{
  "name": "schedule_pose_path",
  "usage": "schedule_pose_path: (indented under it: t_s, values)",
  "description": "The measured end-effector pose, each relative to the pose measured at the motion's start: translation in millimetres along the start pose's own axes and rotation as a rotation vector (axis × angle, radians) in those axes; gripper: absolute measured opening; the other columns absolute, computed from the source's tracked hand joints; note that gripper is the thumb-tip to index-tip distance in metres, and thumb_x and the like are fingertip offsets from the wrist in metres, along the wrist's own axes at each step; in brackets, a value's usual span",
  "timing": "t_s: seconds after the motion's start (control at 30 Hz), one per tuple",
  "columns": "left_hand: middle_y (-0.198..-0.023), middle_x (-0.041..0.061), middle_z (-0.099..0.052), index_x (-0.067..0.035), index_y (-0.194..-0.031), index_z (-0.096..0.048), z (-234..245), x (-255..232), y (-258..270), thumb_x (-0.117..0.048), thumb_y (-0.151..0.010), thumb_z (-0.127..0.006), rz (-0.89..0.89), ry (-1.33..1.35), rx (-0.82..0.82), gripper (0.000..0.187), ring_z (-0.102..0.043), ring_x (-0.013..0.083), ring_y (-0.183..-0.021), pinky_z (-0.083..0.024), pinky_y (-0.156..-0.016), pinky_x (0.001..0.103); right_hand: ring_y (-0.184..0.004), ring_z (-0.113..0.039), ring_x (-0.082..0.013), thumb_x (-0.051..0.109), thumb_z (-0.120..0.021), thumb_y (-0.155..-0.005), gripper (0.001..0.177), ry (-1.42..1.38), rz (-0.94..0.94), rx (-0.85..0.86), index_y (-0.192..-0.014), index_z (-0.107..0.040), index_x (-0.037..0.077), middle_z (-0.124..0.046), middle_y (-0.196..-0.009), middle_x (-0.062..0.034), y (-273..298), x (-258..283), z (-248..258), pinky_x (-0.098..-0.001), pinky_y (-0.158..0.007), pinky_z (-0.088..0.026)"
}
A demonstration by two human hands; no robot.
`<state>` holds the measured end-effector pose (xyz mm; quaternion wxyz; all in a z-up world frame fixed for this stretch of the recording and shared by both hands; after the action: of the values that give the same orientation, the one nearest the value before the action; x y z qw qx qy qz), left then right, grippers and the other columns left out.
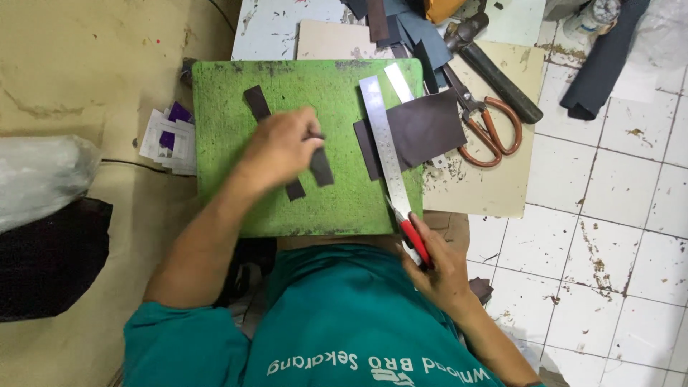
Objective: Cutting strips of leather using a ruler and a utility knife on a cutting mat
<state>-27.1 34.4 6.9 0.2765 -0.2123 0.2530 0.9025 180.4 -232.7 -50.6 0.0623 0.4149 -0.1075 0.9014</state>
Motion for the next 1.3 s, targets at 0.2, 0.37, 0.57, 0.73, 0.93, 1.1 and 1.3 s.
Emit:
schedule_pose_path:
  t_s: [0.2,0.37,0.57,0.73,0.93,1.1,1.3]
  values:
    - [-0.145,0.024,-0.052,-0.008,-0.156,-0.038,-16,-8,-19,0.001,-0.098,-0.061,-0.3,0.036,-0.125,0.063,-0.049,0.0401,-0.138,-0.039,-0.117,0.055,-0.076,-0.077,-0.0369,0.015,-0.08,-0.084,0.061,-0.004,0.046,0.041,-0.142,-0.061,0.008,-0.078,-0.101,-0.0177,-6,6,-2,-0.0422,-0.054,-0.055]
    - [-0.155,0.032,-0.045,-0.001,-0.162,-0.023,-39,-8,-22,0.005,-0.101,-0.056,-0.386,0.124,-0.163,0.07,-0.042,0.0462,-0.146,-0.023,-0.126,0.059,-0.071,-0.075,-0.0396,0.012,-0.08,-0.084,0.061,-0.042,0.051,0.058,-0.14,-0.06,0.003,-0.077,-0.095,-0.0218,-10,14,-5,-0.0445,-0.052,-0.055]
    - [-0.154,0.033,-0.047,0.003,-0.162,-0.015,-41,-6,-23,0.007,-0.101,-0.056,-0.393,0.149,-0.167,0.074,-0.044,0.0462,-0.146,-0.019,-0.127,0.059,-0.074,-0.076,-0.0409,0.01,-0.08,-0.083,0.062,-0.027,0.046,0.073,-0.14,-0.06,0.002,-0.077,-0.095,-0.0225,-11,15,-4,-0.0463,-0.052,-0.056]
    - [-0.154,0.031,-0.05,-0.001,-0.165,-0.008,-43,-1,-24,0.004,-0.102,-0.057,-0.419,0.16,-0.168,0.08,-0.045,0.046,-0.146,-0.021,-0.126,0.061,-0.073,-0.075,-0.0434,0.008,-0.079,-0.082,0.061,-0.048,0.044,0.092,-0.139,-0.06,-0.001,-0.076,-0.094,-0.0254,-12,16,-3,-0.0472,-0.052,-0.056]
    - [-0.157,0.029,-0.048,-0.001,-0.165,-0.011,-44,1,-25,0.003,-0.103,-0.056,-0.408,0.152,-0.163,0.076,-0.046,0.0433,-0.146,-0.017,-0.128,0.057,-0.08,-0.076,-0.0444,0.01,-0.077,-0.084,0.062,-0.053,0.0,0.129,-0.142,-0.057,0.001,-0.076,-0.104,-0.0254,-12,16,-3,-0.0484,-0.057,-0.06]
    - [-0.159,0.024,-0.046,-0.009,-0.166,-0.018,-56,17,-34,-0.003,-0.104,-0.057,-0.454,0.107,-0.16,0.073,-0.041,0.0425,-0.148,-0.019,-0.127,0.057,-0.08,-0.076,-0.045,0.011,-0.075,-0.085,0.061,-0.063,-0.001,0.13,-0.142,-0.056,-0.001,-0.075,-0.101,-0.027,-18,24,0,-0.0502,-0.058,-0.061]
    - [-0.146,0.028,-0.053,-0.006,-0.145,-0.059,-66,3,-34,-0.045,-0.106,-0.062,-0.447,-0.128,-0.27,0.055,-0.044,0.0466,-0.142,-0.028,-0.121,0.061,-0.077,-0.078,-0.0358,0.013,-0.081,-0.082,0.061,-0.001,0.02,0.053,-0.14,-0.064,0.006,-0.079,-0.097,-0.017,-7,11,-11,-0.0429,-0.056,-0.059]
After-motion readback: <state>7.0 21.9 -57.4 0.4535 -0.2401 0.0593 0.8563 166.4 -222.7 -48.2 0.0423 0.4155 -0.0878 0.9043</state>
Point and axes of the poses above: each hand's wrist, its own y-axis away from the middle knuckle, its own z-axis out of the back of the hand, x = y × z, the point moved 1 cm from there along -y, towards the middle knuckle
